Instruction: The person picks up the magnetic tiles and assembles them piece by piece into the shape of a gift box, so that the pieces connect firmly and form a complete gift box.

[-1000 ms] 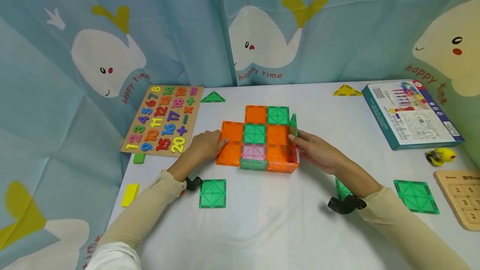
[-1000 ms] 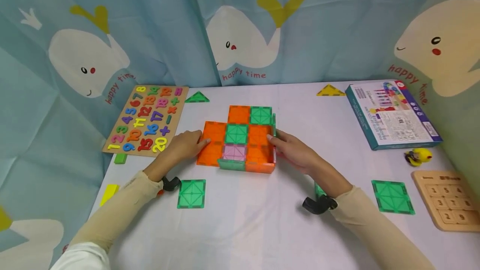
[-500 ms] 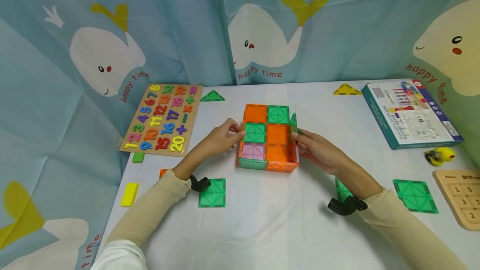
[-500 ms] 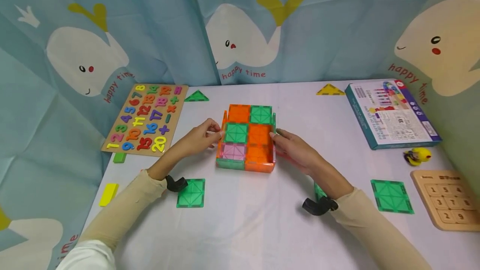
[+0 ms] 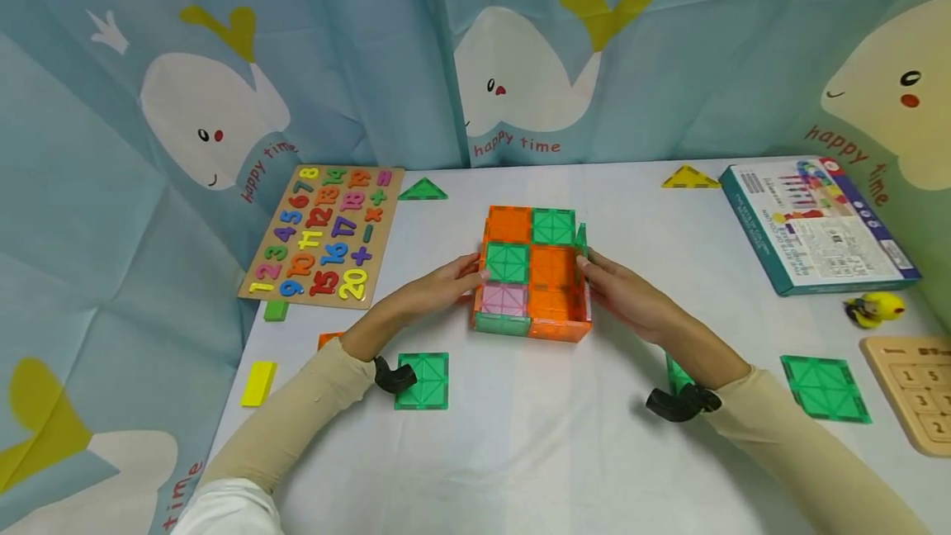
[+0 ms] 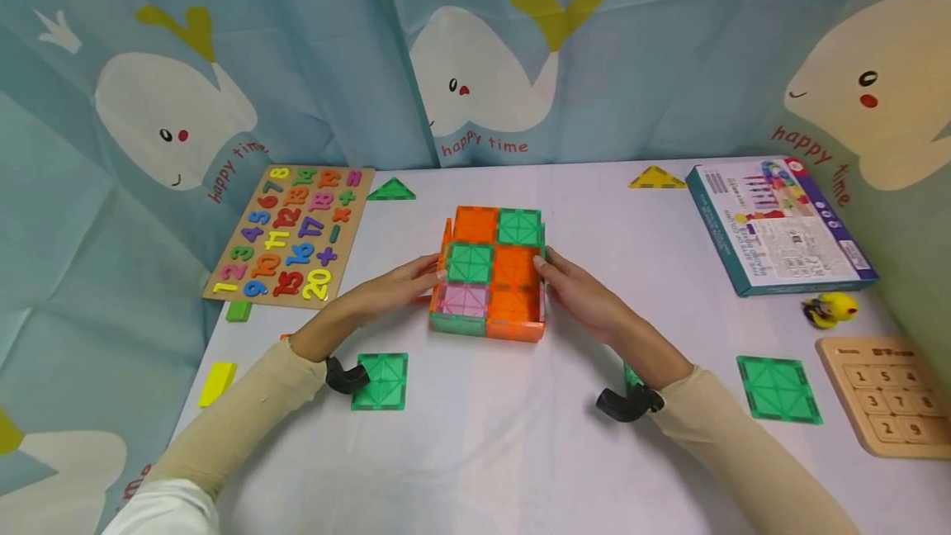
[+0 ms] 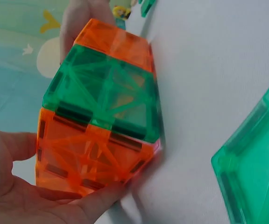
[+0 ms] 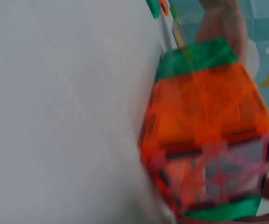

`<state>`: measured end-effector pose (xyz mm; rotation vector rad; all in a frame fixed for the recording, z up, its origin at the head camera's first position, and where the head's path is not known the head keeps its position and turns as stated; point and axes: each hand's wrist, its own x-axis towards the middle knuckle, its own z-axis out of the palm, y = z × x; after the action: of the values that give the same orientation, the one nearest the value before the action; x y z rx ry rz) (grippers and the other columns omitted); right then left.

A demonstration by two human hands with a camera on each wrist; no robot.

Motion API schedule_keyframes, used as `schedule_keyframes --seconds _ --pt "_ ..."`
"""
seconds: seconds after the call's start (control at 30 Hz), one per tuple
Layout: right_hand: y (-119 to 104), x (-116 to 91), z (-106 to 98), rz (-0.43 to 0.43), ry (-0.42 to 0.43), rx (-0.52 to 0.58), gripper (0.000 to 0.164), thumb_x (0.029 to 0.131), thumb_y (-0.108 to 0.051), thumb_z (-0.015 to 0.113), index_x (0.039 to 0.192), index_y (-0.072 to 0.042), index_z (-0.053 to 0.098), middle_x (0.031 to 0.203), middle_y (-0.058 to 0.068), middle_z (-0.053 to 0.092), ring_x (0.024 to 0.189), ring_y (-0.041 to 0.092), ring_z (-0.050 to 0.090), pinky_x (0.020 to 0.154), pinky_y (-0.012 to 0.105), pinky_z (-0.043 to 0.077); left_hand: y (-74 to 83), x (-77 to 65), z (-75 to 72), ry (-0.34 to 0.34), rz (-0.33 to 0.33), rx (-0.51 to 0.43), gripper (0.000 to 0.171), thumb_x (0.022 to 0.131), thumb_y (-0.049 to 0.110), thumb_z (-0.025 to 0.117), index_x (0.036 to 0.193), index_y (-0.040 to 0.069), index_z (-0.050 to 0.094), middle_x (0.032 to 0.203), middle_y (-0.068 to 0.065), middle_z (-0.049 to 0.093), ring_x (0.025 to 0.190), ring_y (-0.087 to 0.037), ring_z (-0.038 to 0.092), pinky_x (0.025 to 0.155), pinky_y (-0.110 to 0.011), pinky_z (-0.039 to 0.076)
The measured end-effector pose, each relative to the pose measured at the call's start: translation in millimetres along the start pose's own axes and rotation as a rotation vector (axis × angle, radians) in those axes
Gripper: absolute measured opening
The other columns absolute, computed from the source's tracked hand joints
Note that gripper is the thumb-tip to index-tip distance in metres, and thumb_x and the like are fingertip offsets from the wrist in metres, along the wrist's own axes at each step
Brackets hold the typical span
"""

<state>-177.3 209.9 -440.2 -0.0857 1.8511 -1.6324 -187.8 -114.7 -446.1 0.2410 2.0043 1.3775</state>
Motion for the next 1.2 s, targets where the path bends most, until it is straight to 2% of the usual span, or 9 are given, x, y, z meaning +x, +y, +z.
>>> schedule_keyframes --seconds 0.23,0.4,0.53,0.63,0.83,0.93,1.03,1.1,1.2 --pt "0.0 -0.4 10.8 0.021 0.055 0.017 0.079 0.115 -0.048 0.033 0.168 -0.005 -0.008 0.177 0.014 -0.005 0.164 0.032 -0.001 0.131 0.053 0.010 -1.5 0.8 3.4 -0.007 0.007 -0.078 0.074 0.114 0.039 0.044 0.171 0.009 0.008 0.177 -0.008 0.014 0.162 -0.027 0.018 0.130 -0.048 0.025" --pt "1.6 -5.4 13.9 0.017 0.069 0.085 0.077 0.116 -0.047 0.031 0.168 -0.001 -0.003 0.177 0.015 0.000 0.164 0.031 0.006 0.131 0.051 0.014 -2.1 7.9 1.8 -0.028 0.032 -0.132 0.069 0.115 0.035 0.042 0.170 0.008 0.010 0.176 -0.008 0.022 0.160 -0.027 0.027 0.128 -0.047 0.029" --pt "2.4 -14.6 19.0 0.022 0.083 0.172 0.084 0.114 -0.050 0.039 0.168 -0.001 -0.002 0.178 0.012 0.004 0.164 0.030 0.007 0.130 0.051 0.018 2.3 14.5 -5.4 -0.044 0.016 -0.179 0.068 0.115 0.038 0.042 0.170 0.008 0.016 0.171 -0.009 0.033 0.155 -0.027 0.037 0.126 -0.047 0.033" --pt "2.9 -23.5 21.6 0.037 0.079 0.256 0.090 0.112 -0.050 0.046 0.167 0.001 -0.003 0.178 0.012 0.003 0.164 0.030 0.006 0.129 0.049 0.021 6.4 19.7 -14.3 -0.043 -0.031 -0.193 0.065 0.114 0.044 0.042 0.168 0.011 0.027 0.165 -0.009 0.043 0.152 -0.028 0.042 0.126 -0.046 0.035" --pt "9.5 -41.6 26.6 0.063 0.087 0.408 0.085 0.113 -0.037 0.051 0.166 0.005 0.000 0.178 0.013 -0.002 0.164 0.032 0.009 0.128 0.042 0.025 9.8 33.0 -27.6 -0.069 -0.060 -0.194 0.060 0.113 0.043 0.047 0.163 0.012 0.039 0.158 -0.009 0.050 0.149 -0.028 0.044 0.125 -0.046 0.036" --pt "12.5 -49.4 30.9 0.075 0.089 0.457 0.085 0.113 -0.032 0.051 0.166 0.005 -0.004 0.177 0.013 -0.005 0.164 0.031 0.010 0.128 0.041 0.023 10.3 39.0 -30.2 -0.101 -0.041 -0.165 0.061 0.112 0.042 0.049 0.164 0.013 0.037 0.161 -0.009 0.047 0.151 -0.029 0.041 0.127 -0.047 0.032" --pt "13.2 -53.7 30.6 0.090 0.094 0.444 0.086 0.114 -0.033 0.049 0.165 0.005 -0.008 0.177 0.014 -0.007 0.164 0.032 0.008 0.130 0.043 0.019 10.2 39.1 -30.3 -0.108 -0.011 -0.090 0.064 0.111 0.044 0.051 0.165 0.013 0.036 0.162 -0.009 0.045 0.150 -0.028 0.041 0.127 -0.048 0.031" --pt "11.9 -53.1 22.1 0.093 0.113 0.419 0.086 0.114 -0.036 0.047 0.166 0.004 -0.009 0.177 0.015 -0.008 0.164 0.034 0.006 0.131 0.045 0.015 10.5 34.9 -29.0 -0.083 0.024 -0.009 0.064 0.110 0.046 0.052 0.164 0.014 0.038 0.161 -0.008 0.047 0.147 -0.027 0.043 0.127 -0.049 0.032" --pt "4.6 -45.6 -5.2 0.082 0.167 0.365 0.082 0.115 -0.041 0.041 0.167 0.002 -0.005 0.177 0.018 -0.006 0.164 0.034 0.008 0.132 0.047 0.012 12.0 21.7 -26.0 0.007 0.093 0.139 0.060 0.108 0.046 0.055 0.159 0.014 0.046 0.157 -0.008 0.051 0.144 -0.026 0.047 0.123 -0.051 0.038"
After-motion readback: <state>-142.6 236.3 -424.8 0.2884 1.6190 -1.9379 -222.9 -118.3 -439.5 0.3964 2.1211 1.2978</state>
